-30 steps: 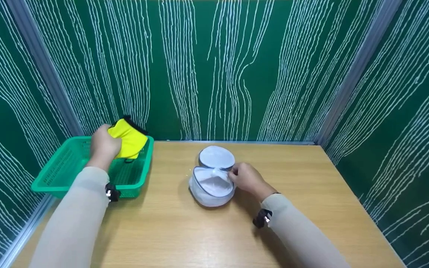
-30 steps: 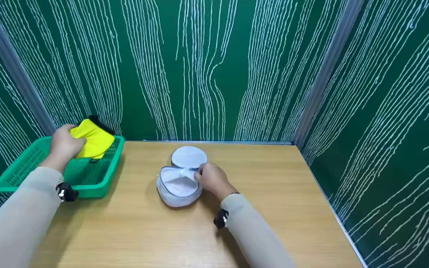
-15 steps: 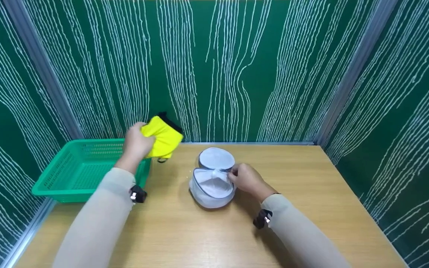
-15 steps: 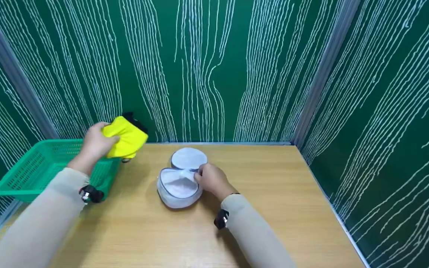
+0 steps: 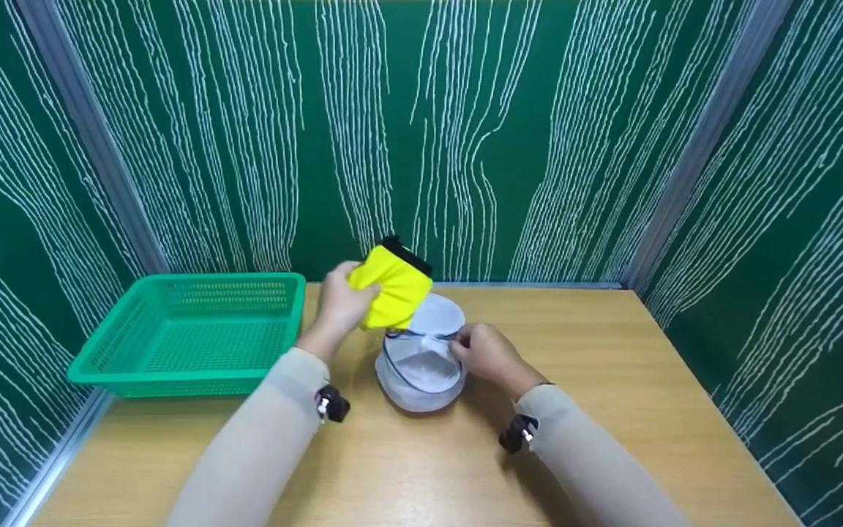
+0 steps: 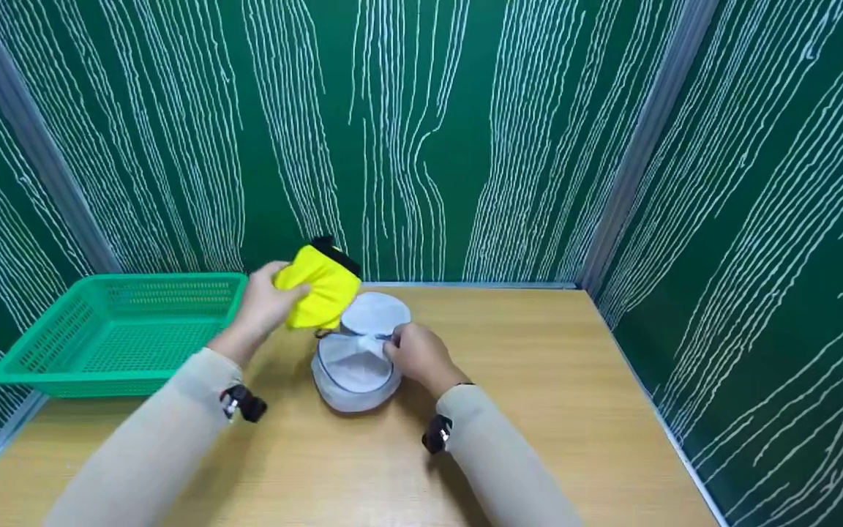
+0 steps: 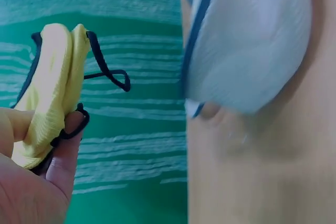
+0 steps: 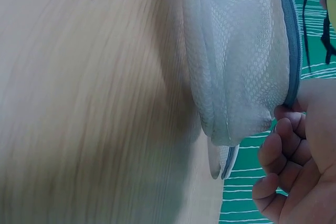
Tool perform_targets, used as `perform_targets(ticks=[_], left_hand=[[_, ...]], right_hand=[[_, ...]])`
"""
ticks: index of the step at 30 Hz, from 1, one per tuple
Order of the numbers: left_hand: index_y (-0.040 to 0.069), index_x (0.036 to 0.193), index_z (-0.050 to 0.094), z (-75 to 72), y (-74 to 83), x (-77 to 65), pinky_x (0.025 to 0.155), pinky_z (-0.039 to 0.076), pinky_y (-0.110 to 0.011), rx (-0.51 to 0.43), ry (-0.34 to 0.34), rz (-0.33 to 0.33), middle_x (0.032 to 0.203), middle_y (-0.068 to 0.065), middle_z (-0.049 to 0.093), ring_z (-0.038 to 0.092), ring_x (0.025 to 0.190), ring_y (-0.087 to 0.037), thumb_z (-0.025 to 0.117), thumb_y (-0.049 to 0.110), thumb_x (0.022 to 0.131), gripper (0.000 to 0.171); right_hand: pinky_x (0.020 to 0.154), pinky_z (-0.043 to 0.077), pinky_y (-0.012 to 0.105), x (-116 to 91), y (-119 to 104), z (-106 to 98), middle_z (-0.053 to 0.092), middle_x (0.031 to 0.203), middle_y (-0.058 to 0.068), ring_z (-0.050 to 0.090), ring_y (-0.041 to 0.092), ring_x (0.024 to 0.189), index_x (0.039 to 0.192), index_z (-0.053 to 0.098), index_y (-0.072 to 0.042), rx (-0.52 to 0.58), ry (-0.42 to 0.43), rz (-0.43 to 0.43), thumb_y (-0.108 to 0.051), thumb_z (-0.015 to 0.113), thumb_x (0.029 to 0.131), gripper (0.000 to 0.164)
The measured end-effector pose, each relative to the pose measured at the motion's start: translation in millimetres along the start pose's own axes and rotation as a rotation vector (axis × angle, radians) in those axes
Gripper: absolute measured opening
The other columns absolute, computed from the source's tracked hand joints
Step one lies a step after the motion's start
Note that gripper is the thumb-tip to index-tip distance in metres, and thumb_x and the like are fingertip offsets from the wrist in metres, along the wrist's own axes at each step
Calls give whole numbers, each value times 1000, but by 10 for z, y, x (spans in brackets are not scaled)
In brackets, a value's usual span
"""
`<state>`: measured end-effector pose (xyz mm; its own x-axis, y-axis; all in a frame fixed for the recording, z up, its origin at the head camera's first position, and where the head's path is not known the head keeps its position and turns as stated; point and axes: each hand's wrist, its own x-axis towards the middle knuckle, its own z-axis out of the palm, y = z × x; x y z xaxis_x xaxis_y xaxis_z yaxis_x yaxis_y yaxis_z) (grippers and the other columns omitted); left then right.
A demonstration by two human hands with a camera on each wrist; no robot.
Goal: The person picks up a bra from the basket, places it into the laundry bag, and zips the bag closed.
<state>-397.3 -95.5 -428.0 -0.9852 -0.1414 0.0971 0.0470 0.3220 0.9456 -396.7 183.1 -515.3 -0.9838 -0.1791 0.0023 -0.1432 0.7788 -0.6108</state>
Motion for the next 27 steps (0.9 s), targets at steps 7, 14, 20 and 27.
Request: perform_targets(ticks=[7, 14, 20, 27], left_hand=[[13, 169, 49, 253, -192, -135, 114, 63, -48, -100, -151, -82, 156, -14, 62, 70, 131, -31, 77, 13, 110, 65], [11, 167, 53, 322, -344, -218, 115, 63, -47, -41, -306, -118, 159, -15, 63, 69, 133, -31, 80, 10, 106, 66], [8, 168, 52, 369, -409, -269, 122, 57, -50, 128, -429, -111, 171, -15, 54, 61, 140, -32, 75, 1, 106, 66], [9, 161, 62, 435, -433, -284, 115, 62, -46, 417, -476, -71, 162, -13, 64, 66, 125, -29, 71, -3, 105, 58]], right_hand=[[67, 52, 30, -11, -17, -2, 66, 85, 5, 65, 21, 80, 97, 80, -14, -7, -4, 5, -26, 73, 110, 19], [75, 56, 33, -13, -24, -17, 72, 93, 7, 69, 24, 86, 115, 83, -8, 0, -1, 38, -20, 73, 109, 17], [74, 54, 32, -2, -31, -12, 72, 93, 7, 65, 23, 85, 105, 81, -7, -6, 23, -16, -13, 69, 110, 14], [66, 50, 29, -6, -43, -27, 65, 86, 6, 62, 21, 79, 98, 77, -11, 116, 30, -23, -24, 70, 112, 20]])
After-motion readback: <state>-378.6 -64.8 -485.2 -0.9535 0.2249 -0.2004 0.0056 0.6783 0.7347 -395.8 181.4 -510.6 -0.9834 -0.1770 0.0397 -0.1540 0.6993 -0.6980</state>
